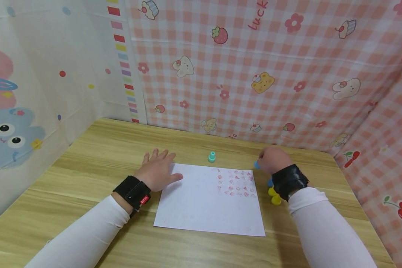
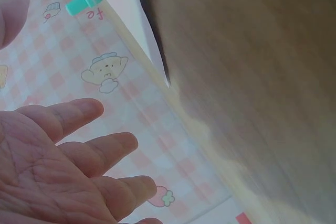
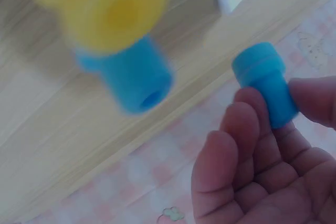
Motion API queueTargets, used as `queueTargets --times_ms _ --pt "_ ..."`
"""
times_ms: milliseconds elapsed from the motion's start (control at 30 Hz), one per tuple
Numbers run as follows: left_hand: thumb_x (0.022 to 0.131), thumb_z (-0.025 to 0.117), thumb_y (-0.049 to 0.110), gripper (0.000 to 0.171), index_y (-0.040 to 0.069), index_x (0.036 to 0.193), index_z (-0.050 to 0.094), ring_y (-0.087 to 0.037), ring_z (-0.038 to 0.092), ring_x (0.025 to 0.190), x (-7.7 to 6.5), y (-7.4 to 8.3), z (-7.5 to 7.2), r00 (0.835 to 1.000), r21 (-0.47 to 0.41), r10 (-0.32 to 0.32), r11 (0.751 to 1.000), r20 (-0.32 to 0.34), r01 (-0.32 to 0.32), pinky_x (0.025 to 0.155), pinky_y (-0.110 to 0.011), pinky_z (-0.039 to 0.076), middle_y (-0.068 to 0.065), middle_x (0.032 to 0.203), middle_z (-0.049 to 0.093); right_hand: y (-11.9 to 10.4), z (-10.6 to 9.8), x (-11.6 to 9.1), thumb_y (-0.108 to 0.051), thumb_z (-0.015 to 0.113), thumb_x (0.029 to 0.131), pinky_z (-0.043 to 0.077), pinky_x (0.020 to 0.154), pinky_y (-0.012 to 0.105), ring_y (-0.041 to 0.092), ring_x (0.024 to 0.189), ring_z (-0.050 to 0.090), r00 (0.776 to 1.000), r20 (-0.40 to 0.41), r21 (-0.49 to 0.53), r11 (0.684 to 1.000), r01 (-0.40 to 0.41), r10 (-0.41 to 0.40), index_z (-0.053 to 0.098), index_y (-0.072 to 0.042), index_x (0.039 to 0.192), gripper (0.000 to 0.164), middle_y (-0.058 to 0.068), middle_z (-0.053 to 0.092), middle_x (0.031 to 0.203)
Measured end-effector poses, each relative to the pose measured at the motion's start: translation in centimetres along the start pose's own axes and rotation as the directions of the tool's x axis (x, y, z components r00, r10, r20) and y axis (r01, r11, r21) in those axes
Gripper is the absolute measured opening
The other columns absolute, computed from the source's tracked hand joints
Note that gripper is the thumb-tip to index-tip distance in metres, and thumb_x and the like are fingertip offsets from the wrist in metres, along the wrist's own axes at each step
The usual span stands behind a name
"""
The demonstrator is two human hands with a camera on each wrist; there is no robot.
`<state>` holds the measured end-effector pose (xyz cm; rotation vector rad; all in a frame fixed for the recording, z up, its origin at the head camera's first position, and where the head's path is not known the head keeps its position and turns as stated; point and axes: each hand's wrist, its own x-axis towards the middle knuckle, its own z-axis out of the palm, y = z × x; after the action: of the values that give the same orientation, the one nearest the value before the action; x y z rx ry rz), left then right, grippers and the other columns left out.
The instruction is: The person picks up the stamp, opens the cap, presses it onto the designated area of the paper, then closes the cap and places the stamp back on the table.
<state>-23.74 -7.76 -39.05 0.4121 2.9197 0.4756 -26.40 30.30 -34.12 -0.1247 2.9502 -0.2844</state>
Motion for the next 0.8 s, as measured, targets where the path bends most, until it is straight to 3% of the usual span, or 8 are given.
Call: queueTargets --times_ms 133,333,600,800 --pt "0.100 0.062 0.061 0.083 0.011 0.162 0.039 -0.051 0.012 0.161 -0.1 0.1 0.0 1.000 -0.006 0.016 1.000 -0.011 -0.016 0.129 -0.069 0.005 -0.021 0.172 0.029 -1.1 0.3 -0.1 -0.028 0.063 0.100 0.057 0.074 0.041 0.030 0.086 0.063 1.000 -0.023 0.058 0.998 0.006 -0.005 0.071 0.003 0.120 0.038 0.021 0.072 0.109" --pt "0.101 0.062 0.058 0.079 0.013 0.162 0.041 -0.049 0.015 0.161 -0.1 0.3 0.2 0.998 -0.019 0.042 0.999 -0.041 -0.043 0.129 -0.068 0.009 -0.018 0.172 0.031 -3.2 1.1 -0.4 -0.031 0.064 0.100 0.050 0.066 0.031 0.026 0.086 0.060 0.999 -0.048 0.225 0.974 0.015 -0.005 0.073 -0.006 0.114 0.030 0.014 0.071 0.106" --pt "0.102 0.063 0.054 0.074 0.014 0.160 0.044 -0.047 0.019 0.161 -0.2 0.7 0.3 0.995 -0.061 0.076 0.995 -0.072 -0.080 0.130 -0.066 0.012 -0.018 0.170 0.035 -6.1 2.3 -0.9 -0.029 0.056 0.106 0.047 0.070 0.031 0.025 0.090 0.056 1.000 -0.016 0.451 0.893 0.001 0.007 0.075 -0.011 0.118 0.029 0.011 0.072 0.110" --pt "0.102 0.065 0.052 0.071 0.013 0.159 0.046 -0.045 0.023 0.160 -0.3 0.8 0.5 0.991 -0.084 0.095 0.991 -0.091 -0.103 0.130 -0.065 0.014 -0.017 0.169 0.037 -8.4 3.5 -1.3 -0.031 0.058 0.108 0.048 0.066 0.030 0.024 0.080 0.056 0.999 -0.045 0.573 0.820 0.018 0.009 0.073 -0.007 0.112 0.029 0.011 0.066 0.092"
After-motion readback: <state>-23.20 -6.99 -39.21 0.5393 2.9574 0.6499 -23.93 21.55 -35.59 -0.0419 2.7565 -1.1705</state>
